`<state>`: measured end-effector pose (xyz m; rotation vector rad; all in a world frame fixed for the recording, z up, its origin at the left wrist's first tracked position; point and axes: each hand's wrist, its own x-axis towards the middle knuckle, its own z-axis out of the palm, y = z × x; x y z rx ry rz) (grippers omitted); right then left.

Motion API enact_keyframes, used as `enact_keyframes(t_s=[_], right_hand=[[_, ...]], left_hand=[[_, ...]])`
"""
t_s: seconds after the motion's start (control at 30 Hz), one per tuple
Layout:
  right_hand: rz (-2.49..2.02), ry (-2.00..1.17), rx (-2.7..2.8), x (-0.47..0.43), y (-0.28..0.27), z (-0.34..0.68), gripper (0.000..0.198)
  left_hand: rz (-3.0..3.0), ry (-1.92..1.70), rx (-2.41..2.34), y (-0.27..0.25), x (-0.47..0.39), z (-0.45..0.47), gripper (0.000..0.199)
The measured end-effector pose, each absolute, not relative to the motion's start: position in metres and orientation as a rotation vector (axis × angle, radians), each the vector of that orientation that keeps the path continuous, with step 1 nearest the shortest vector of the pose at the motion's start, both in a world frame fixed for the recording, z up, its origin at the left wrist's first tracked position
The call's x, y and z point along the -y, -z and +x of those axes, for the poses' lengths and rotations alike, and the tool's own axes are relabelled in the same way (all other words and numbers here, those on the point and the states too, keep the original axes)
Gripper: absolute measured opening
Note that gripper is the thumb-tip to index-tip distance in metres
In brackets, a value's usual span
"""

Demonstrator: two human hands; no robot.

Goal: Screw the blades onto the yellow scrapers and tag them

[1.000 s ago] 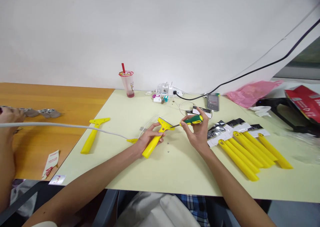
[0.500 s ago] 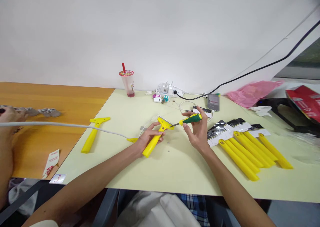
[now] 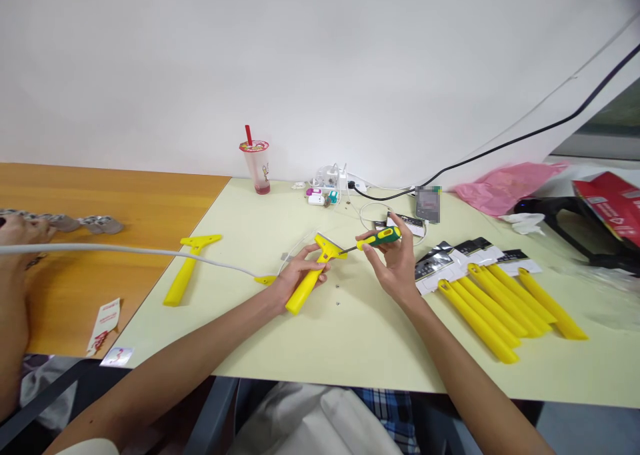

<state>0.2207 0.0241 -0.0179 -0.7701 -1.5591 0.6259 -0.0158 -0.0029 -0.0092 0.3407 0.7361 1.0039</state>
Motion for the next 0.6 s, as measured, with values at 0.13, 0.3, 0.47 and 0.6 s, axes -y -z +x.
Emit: enact_keyframes(t_s=[0.13, 0.3, 0.47, 0.6], right_hand=[[-0.793, -0.578, 1.546, -0.0232, 0.0175, 0.2212, 0.082], [-0.742, -0.619, 1.581, -0.0216, 0.0158, 0.2204, 0.082], [-0.822, -0.554, 1.529, -0.0245, 0.0202, 0.2211, 0.081], [-0.775, -0.537, 1.555, -0.024, 0.0199, 0.221, 0.086]], left_hand=[[0.353, -0.984, -0.74, 0.0072, 0.0037, -0.0153, 0.08], [0.342, -1.002, -0.731, 0.008, 0.0028, -0.0157, 0.081], [0.358, -0.98, -0.734, 0.0083, 0.0037, -0.0158, 0.08], [0.38, -0.993, -0.729, 0.0078, 0.0044, -0.0155, 0.078]])
